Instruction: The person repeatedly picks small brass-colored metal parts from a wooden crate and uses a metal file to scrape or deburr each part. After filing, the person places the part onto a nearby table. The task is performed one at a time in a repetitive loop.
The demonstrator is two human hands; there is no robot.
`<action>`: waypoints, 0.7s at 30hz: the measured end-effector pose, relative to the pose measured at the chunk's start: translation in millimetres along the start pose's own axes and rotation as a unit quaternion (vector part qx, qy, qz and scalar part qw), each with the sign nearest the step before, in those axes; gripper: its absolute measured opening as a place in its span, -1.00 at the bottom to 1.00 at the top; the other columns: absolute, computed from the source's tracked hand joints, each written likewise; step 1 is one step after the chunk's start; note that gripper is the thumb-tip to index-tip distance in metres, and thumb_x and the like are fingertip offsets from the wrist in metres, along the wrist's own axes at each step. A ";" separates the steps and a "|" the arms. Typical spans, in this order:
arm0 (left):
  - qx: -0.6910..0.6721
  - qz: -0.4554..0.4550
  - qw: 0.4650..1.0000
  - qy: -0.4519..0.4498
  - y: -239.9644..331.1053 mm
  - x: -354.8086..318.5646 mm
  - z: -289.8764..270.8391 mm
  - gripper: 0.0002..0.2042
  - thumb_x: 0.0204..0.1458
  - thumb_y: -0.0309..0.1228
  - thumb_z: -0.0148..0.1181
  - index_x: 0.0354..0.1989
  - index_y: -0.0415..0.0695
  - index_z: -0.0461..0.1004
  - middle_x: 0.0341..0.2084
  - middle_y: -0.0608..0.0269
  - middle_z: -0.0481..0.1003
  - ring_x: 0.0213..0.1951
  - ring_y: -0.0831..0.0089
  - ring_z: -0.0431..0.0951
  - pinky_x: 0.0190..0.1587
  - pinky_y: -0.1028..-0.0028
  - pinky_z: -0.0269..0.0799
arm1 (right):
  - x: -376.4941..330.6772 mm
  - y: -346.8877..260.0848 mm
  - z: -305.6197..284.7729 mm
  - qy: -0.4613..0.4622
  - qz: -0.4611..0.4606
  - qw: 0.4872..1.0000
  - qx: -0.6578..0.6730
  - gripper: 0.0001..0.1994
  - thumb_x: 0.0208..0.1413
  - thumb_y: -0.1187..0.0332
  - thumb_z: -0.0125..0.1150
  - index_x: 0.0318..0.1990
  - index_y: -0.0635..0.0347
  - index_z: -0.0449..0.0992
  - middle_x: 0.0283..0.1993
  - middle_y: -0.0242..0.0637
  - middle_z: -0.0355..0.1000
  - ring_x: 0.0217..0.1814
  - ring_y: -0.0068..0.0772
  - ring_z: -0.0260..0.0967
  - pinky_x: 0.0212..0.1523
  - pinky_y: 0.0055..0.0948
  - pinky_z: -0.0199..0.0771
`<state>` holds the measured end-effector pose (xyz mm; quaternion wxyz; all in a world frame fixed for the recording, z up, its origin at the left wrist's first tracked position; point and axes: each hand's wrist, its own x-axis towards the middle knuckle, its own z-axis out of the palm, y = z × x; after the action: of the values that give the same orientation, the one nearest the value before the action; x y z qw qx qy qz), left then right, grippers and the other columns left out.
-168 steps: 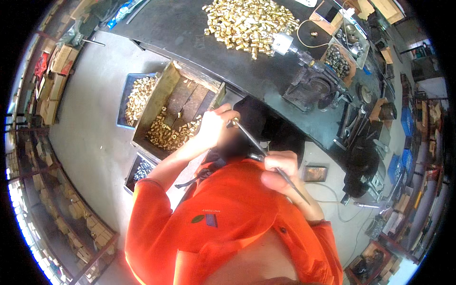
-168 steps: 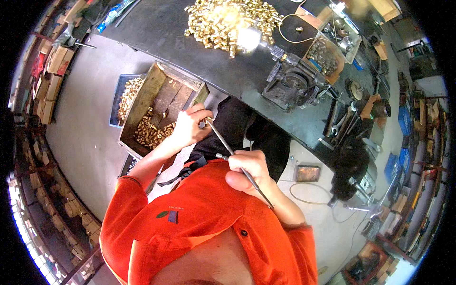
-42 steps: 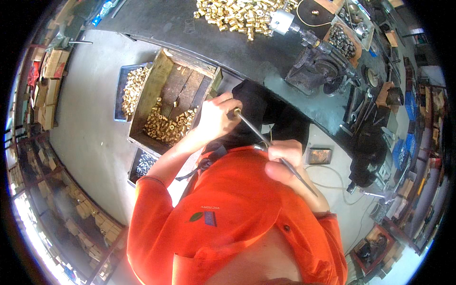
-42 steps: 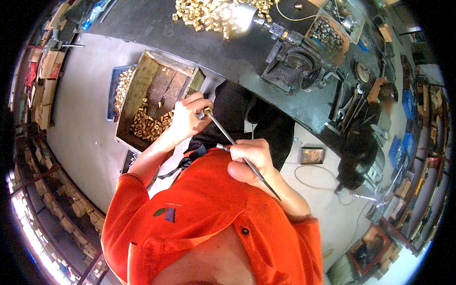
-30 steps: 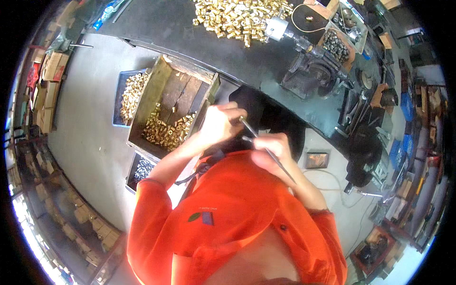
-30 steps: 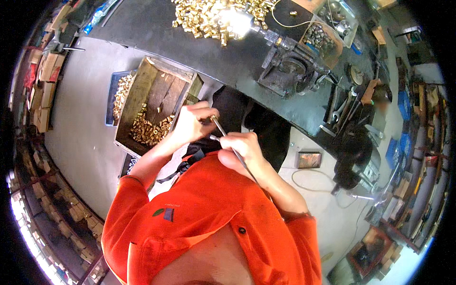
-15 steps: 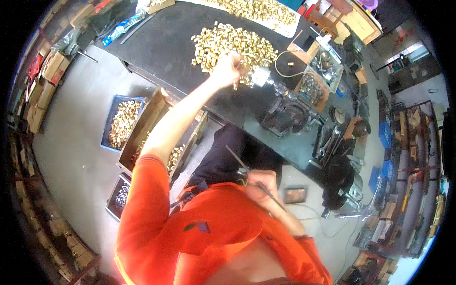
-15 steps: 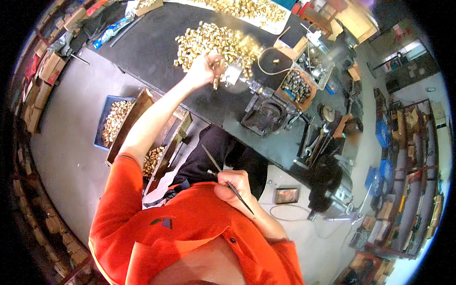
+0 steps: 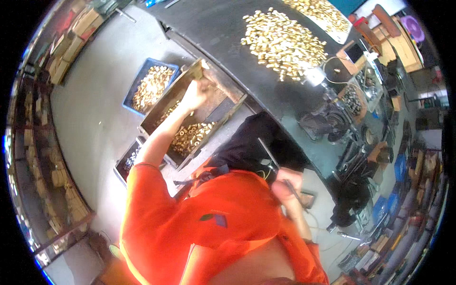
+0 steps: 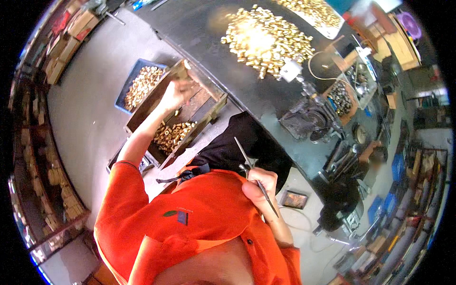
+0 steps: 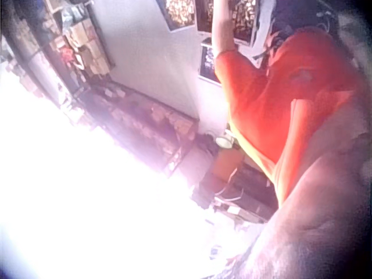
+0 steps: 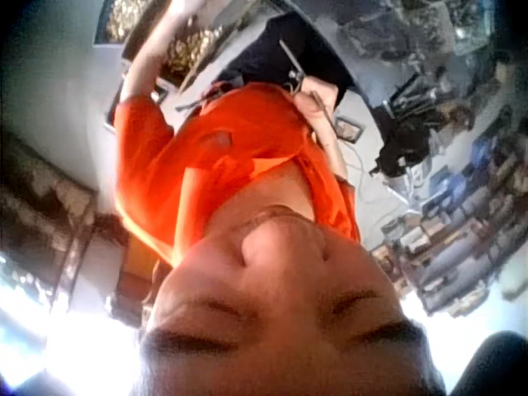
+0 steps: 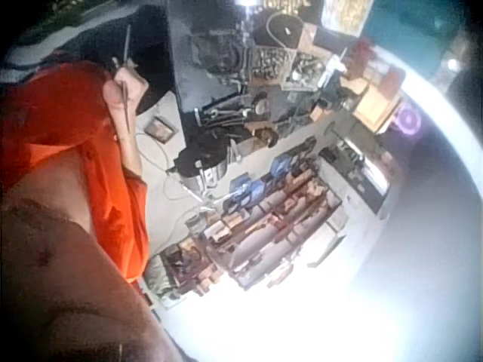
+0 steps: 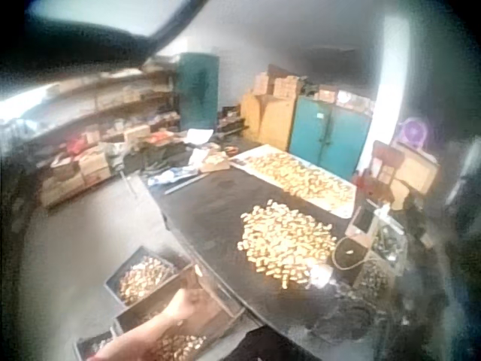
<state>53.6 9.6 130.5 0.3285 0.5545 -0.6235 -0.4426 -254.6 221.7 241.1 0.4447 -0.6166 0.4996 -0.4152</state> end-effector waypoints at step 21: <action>0.534 0.075 0.788 -0.295 -94.1 -25.2 24.3 -0.82 -0.26 -0.33 0.24 -0.42 -0.06 0.55 -0.46 0.09 0.56 -0.30 0.11 0.58 -0.29 0.21 0.49 | 4.9 2.2 5.6 -0.030 0.014 0.998 -0.055 -0.73 -0.34 0.49 0.11 -0.71 0.24 0.06 -0.71 -0.36 -0.08 -0.67 -0.52 -0.14 -0.63 -0.45 -0.17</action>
<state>73.7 39.6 36.7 -0.1882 0.4353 -0.8667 -0.1549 -249.0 217.4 237.9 0.4306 -0.6450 0.5171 -0.3623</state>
